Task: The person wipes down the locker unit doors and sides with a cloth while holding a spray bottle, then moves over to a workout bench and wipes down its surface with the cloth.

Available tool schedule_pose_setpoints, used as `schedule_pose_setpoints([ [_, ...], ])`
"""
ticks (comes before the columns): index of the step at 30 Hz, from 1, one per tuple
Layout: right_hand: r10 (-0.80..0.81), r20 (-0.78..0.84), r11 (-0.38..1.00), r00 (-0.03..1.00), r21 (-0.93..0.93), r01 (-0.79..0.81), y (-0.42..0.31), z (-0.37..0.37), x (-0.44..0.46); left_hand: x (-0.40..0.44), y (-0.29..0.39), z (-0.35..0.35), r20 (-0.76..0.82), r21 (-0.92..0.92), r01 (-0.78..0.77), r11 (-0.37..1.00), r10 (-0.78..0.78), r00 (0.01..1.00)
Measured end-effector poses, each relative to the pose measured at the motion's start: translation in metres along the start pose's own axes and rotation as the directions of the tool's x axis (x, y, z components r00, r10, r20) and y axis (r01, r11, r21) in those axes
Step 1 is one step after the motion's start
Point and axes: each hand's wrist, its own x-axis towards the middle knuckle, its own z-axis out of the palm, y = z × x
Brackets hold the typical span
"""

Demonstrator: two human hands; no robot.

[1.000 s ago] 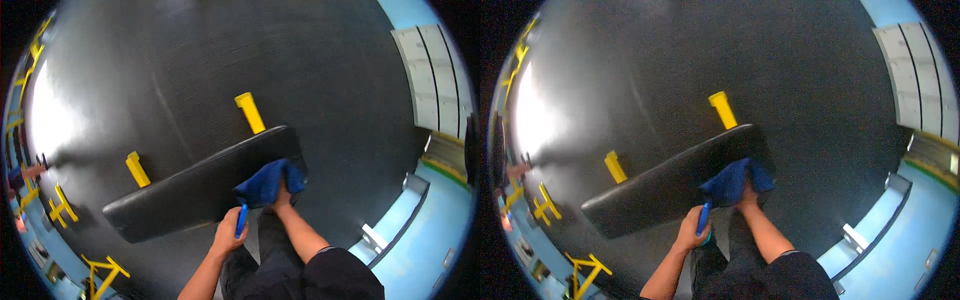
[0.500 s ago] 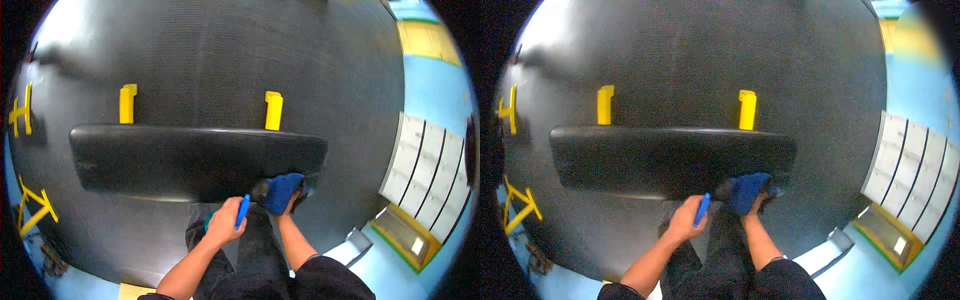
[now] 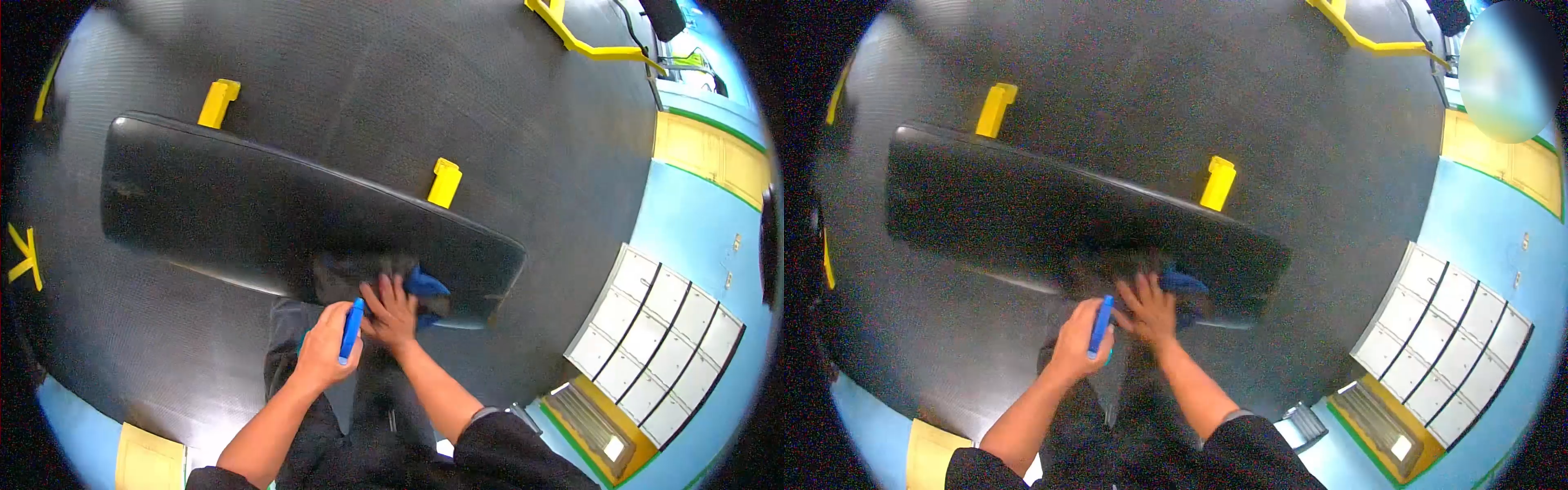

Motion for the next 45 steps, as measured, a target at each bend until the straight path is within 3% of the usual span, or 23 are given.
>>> schedule_pose_setpoints([
  [2, 0.153, 0.308, 0.985, 0.939, -0.119, -0.122, 0.04, 0.003, -0.046, -0.008, -0.004, -0.01, 0.054, 0.148, 0.008, 0.989, -0.016, 0.998],
  [5, 0.316, 0.339, 0.946, 0.886, -0.18, -0.268, 0.094, -0.039, -0.029, -0.015, -0.004, -0.019, 0.077, 0.12, 0.058, 0.991, -0.067, 0.995],
  [6, 0.284, 0.003, 0.959, 0.959, 0.008, -0.284, 0.102, -0.048, -0.008, -0.017, -0.007, -0.019, 0.08, 0.101, 0.067, 0.993, -0.075, 0.994],
  [7, 0.215, -0.226, 0.958, 0.95, -0.138, -0.25, 0.133, -0.024, 0.009, -0.018, -0.013, -0.017, 0.051, 0.101, 0.042, 0.994, -0.047, 0.998],
  [9, 0.48, -0.262, 0.84, 0.837, -0.139, -0.525, 0.1, -0.052, 0.09, -0.019, -0.015, -0.016, 0.02, 0.075, 0.059, 0.995, -0.06, 0.998],
  [14, 0.184, -0.275, 0.979, 0.944, -0.039, -0.202, -0.023, -0.041, 0.138, -0.018, -0.011, -0.006, -0.182, 0.023, 0.038, 0.999, -0.033, 0.983],
  [18, -0.187, 0.243, 0.979, 0.952, -0.031, 0.2, -0.029, -0.001, 0.028, -0.019, -0.01, -0.011, -0.133, 0.004, 0.06, 0.998, -0.059, 0.989],
  [19, -0.202, 0.361, 0.977, 0.91, 0.145, 0.159, -0.011, -0.008, 0.001, -0.017, -0.002, -0.019, -0.132, -0.004, 0.043, 0.999, -0.043, 0.99],
  [23, 0.123, 0.351, 0.992, 0.928, -0.082, -0.101, 0.045, -0.04, -0.007, -0.024, 0.0, -0.037, -0.155, 0.02, 0.077, 0.997, -0.073, 0.985],
  [24, 0.048, 0.167, 0.989, 0.985, -0.149, -0.023, 0.053, -0.046, 0.008, -0.025, -0.002, -0.04, -0.169, 0.023, 0.089, 0.996, -0.084, 0.982],
  [25, 0.16, 0.322, 0.959, 0.933, -0.274, -0.07, 0.053, -0.054, 0.029, -0.028, -0.006, -0.042, -0.18, 0.022, 0.091, 0.996, -0.086, 0.98],
  [27, 0.161, -0.222, 0.977, 0.962, -0.104, -0.187, 0.061, -0.02, 0.066, -0.03, -0.013, -0.047, -0.186, 0.019, 0.104, 0.994, -0.098, 0.978],
  [29, 0.265, -0.246, 0.921, 0.932, -0.221, -0.32, 0.025, -0.02, 0.131, -0.032, -0.017, -0.049, -0.222, 0.001, 0.099, 0.995, -0.096, 0.97],
  [31, 0.256, -0.154, 0.872, 0.954, -0.39, -0.297, -0.011, -0.012, 0.185, -0.032, -0.022, -0.049, -0.254, -0.029, 0.103, 0.994, -0.107, 0.961],
  [32, 0.074, -0.186, 0.854, 0.98, -0.496, -0.158, -0.042, -0.012, 0.19, -0.03, -0.023, -0.048, -0.287, -0.052, 0.09, 0.995, -0.101, 0.952],
  [34, -0.037, -0.129, 0.978, 0.991, -0.206, 0.01, -0.09, -0.021, 0.168, -0.029, -0.029, -0.042, -0.306, -0.043, 0.08, 0.996, -0.089, 0.948],
  [35, -0.125, 0.029, 0.949, 0.992, -0.288, 0.128, -0.096, -0.026, 0.145, -0.028, -0.03, -0.042, -0.304, -0.103, 0.106, 0.989, -0.132, 0.944],
  [36, -0.198, -0.014, 0.98, 0.98, -0.022, 0.198, -0.095, -0.026, 0.121, -0.028, -0.029, -0.044, -0.303, -0.161, 0.135, 0.978, -0.179, 0.936],
  [37, -0.236, 0.106, 0.971, 0.966, -0.012, 0.239, -0.077, -0.016, 0.092, -0.026, -0.025, -0.053, -0.288, -0.089, 0.043, 0.995, -0.067, 0.955],
  [38, -0.288, 0.005, 0.958, 0.958, -0.013, 0.288, -0.052, -0.006, 0.067, -0.027, -0.022, -0.056, -0.306, -0.087, 0.04, 0.995, -0.064, 0.95],
  [41, 0.055, 0.248, 0.994, 0.967, -0.106, -0.03, -0.002, -0.041, 0.054, -0.037, -0.022, -0.06, -0.233, -0.115, 0.073, 0.991, -0.098, 0.967],
  [43, 0.08, 0.073, 0.961, 0.994, -0.271, -0.057, 0.033, -0.033, 0.066, -0.041, -0.028, -0.065, -0.256, -0.118, 0.079, 0.99, -0.107, 0.961],
  [45, 0.218, -0.254, 0.945, 0.942, -0.186, -0.268, 0.032, -0.019, 0.11, -0.045, -0.034, -0.067, -0.273, -0.132, 0.107, 0.985, -0.14, 0.952],
])
